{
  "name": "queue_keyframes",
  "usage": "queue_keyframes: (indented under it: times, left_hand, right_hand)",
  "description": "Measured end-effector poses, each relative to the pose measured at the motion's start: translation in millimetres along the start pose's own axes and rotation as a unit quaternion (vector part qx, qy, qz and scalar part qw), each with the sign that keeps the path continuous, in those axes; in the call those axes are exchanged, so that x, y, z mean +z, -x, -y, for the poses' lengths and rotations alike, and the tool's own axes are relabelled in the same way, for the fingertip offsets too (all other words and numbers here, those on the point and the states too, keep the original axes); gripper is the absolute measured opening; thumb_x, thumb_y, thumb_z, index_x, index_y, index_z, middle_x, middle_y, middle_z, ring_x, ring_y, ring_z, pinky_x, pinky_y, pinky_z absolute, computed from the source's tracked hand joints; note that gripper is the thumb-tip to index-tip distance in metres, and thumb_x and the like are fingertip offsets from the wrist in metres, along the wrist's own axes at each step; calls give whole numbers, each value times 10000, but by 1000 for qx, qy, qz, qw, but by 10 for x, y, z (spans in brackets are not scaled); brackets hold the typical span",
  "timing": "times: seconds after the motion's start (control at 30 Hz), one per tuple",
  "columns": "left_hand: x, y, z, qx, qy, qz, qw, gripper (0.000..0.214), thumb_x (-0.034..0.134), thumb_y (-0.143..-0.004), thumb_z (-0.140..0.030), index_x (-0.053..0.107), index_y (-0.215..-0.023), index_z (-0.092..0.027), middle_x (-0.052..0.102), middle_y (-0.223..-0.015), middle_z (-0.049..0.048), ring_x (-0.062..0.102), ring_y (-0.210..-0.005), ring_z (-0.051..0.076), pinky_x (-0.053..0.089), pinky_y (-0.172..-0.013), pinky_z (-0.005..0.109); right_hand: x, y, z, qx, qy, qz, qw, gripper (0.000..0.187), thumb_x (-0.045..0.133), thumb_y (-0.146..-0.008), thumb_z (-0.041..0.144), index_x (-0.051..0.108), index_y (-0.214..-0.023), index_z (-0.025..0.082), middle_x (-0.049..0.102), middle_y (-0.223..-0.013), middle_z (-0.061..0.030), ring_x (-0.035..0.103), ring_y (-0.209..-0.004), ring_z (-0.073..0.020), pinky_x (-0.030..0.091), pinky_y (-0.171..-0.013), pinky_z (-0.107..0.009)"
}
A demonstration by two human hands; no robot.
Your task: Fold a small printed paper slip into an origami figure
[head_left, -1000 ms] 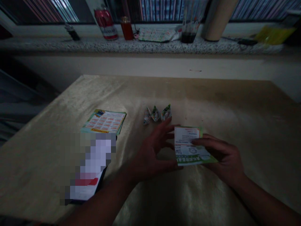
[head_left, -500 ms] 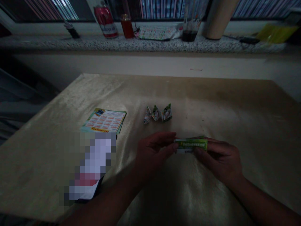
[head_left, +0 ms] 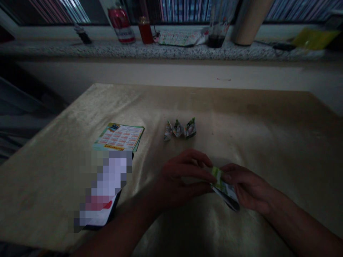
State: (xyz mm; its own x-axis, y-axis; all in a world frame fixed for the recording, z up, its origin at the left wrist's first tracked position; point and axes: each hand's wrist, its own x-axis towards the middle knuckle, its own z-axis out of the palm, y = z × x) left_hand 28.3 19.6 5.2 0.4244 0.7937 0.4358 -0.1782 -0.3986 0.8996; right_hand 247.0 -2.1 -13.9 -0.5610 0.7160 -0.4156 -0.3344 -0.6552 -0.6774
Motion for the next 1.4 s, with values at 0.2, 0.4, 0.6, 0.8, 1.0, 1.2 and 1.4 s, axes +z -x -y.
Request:
queue_keyframes:
  times: [0.2,0.4,0.6,0.8,1.0,1.2,1.4]
  left_hand:
    - [-9,-16,-60,-42,-34,-81,995,78,816,-813,-153,820,-870,-206,720,-804,26,674,-734,135,539,-658,237]
    - [46,18,-42,-84,-23,-81,993,60,814,-806,-174,820,-857,-205,723,-803,35,675,-725,147,527,-650,256]
    - [82,54,-18,-88,0,-69,994,106,808,-808,-167,813,-908,-204,723,-842,35,681,-771,146,531,-702,260]
    - [84,54,-28,-106,2,-81,991,75,800,-818,-169,815,-881,-206,715,-817,27,673,-738,134,527,-665,240]
    - [80,43,-45,-131,1,-86,988,30,792,-820,-195,809,-845,-192,720,-802,36,674,-726,147,529,-654,246]
    - [106,10,-63,-137,-37,-97,985,54,808,-793,-242,802,-816,-193,722,-762,37,650,-702,155,513,-653,265]
    - [106,4,-78,-135,-34,-93,986,52,786,-832,-247,813,-826,-202,721,-774,34,661,-698,143,503,-637,247]
  right_hand:
    - [107,82,72,-275,253,-178,910,198,767,-879,337,784,-1055,248,820,-988,-57,777,-867,-177,630,-762,-250]
    - [246,182,137,-455,443,-171,753,346,783,-805,99,797,-1077,312,821,-950,-9,769,-863,-191,638,-744,-281]
    - [272,155,92,-464,417,-178,761,347,758,-799,47,814,-1015,313,816,-876,-5,767,-775,-181,641,-647,-271]
    - [264,147,96,-461,403,-165,773,324,744,-818,59,820,-1009,310,822,-865,-15,774,-758,-190,650,-616,-282]
    - [273,137,104,-457,399,-178,775,267,774,-827,120,828,-993,322,818,-807,-6,762,-666,-184,635,-557,-278]
    - [281,133,88,-448,396,-188,779,330,759,-825,108,821,-1003,379,809,-783,19,754,-637,-175,634,-538,-270]
    - [268,125,76,-436,394,-203,783,242,780,-802,126,831,-927,327,807,-769,6,748,-617,-170,622,-518,-255]
